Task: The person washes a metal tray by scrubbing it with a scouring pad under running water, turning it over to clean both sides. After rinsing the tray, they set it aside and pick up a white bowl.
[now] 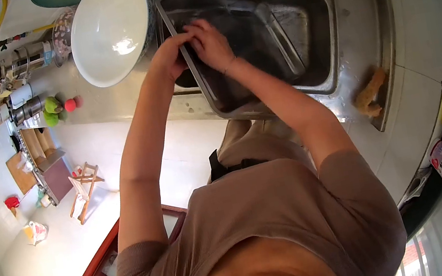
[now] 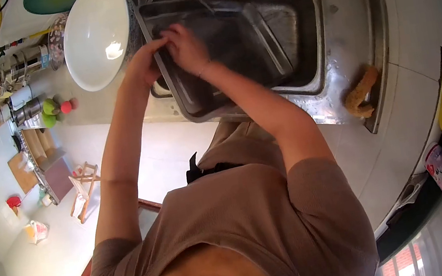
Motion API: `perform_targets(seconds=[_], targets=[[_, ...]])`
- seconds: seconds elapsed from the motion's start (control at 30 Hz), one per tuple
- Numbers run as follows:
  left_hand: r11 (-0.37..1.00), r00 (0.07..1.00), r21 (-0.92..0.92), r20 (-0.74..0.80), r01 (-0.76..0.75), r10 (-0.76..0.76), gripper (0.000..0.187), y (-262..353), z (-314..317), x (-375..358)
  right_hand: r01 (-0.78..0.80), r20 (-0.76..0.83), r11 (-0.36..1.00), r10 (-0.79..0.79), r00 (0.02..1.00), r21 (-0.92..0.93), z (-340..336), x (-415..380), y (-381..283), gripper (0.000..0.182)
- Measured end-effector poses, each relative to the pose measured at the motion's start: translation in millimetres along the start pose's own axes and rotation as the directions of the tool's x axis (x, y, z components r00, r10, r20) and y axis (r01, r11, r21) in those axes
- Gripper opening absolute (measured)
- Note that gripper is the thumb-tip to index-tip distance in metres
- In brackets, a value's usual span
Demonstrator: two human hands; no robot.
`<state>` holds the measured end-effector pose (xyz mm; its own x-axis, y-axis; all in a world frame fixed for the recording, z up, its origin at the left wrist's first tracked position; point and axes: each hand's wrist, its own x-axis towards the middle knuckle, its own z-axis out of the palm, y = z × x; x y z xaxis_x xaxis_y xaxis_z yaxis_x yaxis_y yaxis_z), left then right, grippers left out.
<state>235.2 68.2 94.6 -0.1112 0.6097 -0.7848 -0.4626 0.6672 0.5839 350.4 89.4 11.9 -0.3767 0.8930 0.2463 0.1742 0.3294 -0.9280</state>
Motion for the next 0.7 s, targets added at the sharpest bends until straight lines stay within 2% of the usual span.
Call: perform_targets(seconds=[0.03,0.07,0.13,0.2,0.23,0.27,0.3,0.37,0.43,0.5,0.53,0.57,0.6,0.7], targets=[[0.998,0.999,0.065,-0.035,0.003,0.0,0.031,-3.0,2.1,-5.0,0.088,-0.064,0.992,-0.094,0.994,-0.092,3.0,11.2,19.4,0.026],[0.998,0.999,0.069,-0.04,0.005,-0.002,0.031,-7.4,1.6,-6.3,0.058,-0.065,0.988,-0.068,0.996,-0.14,3.1,22.8,42.3,0.027],[0.994,0.99,0.022,-0.099,-0.103,0.104,0.037,-16.6,-3.1,-10.1,-0.019,-0.113,0.975,-0.007,0.994,-0.223,-3.2,35.8,91.2,0.028],[0.995,0.985,0.029,-0.137,-0.099,0.102,0.042,-5.1,9.6,-34.2,-0.246,-0.056,0.884,0.244,0.968,-0.396,-22.1,31.8,121.9,0.031],[0.997,0.981,0.022,-0.178,-0.073,0.075,0.042,-3.7,6.8,-37.9,-0.323,-0.061,0.83,0.333,0.941,-0.455,-23.1,25.4,165.1,0.033],[0.999,0.974,0.011,-0.22,-0.044,0.046,0.042,-3.8,4.0,-40.9,-0.481,-0.063,0.749,0.512,0.857,-0.456,-42.2,24.3,157.6,0.037],[0.999,0.974,0.009,-0.224,-0.042,0.043,0.042,-5.3,2.6,-42.6,-0.506,-0.087,0.74,0.527,0.846,-0.443,-47.2,20.6,160.9,0.037],[0.991,0.979,0.064,-0.154,-0.121,0.13,0.041,-7.6,0.9,-41.8,-0.53,-0.112,0.727,0.541,0.834,-0.435,-42.8,17.0,163.3,0.037],[0.994,0.986,0.07,-0.14,-0.079,0.088,0.04,-8.0,1.5,-38.6,-0.221,-0.158,0.957,0.192,0.969,-0.189,-31.0,21.1,106.6,0.035],[0.995,0.991,0.087,-0.122,-0.038,0.049,0.039,-9.2,3.1,-33.4,-0.04,-0.23,0.999,0.041,0.972,0.009,-18.1,33.5,42.1,0.035],[0.993,0.99,0.104,-0.12,-0.062,0.075,0.039,-13.0,1.4,-31.4,0.062,-0.296,0.998,-0.063,0.953,-0.015,-7.3,40.0,21.1,0.035],[0.988,0.988,0.125,-0.12,-0.086,0.101,0.038,-14.7,0.6,-31.2,0.085,-0.28,0.996,-0.074,0.957,0.027,-4.5,45.6,-5.9,0.032],[0.987,0.987,0.132,-0.12,-0.088,0.104,0.038,-13.6,3.4,-34.1,0.173,-0.268,0.985,-0.163,0.949,0.016,2.5,51.5,-18.1,0.028],[0.975,0.979,0.152,-0.1,-0.16,0.176,0.038,-13.9,13.7,-48.0,0.236,-0.227,0.972,-0.23,0.946,-0.001,9.8,67.5,-30.8,0.026]])
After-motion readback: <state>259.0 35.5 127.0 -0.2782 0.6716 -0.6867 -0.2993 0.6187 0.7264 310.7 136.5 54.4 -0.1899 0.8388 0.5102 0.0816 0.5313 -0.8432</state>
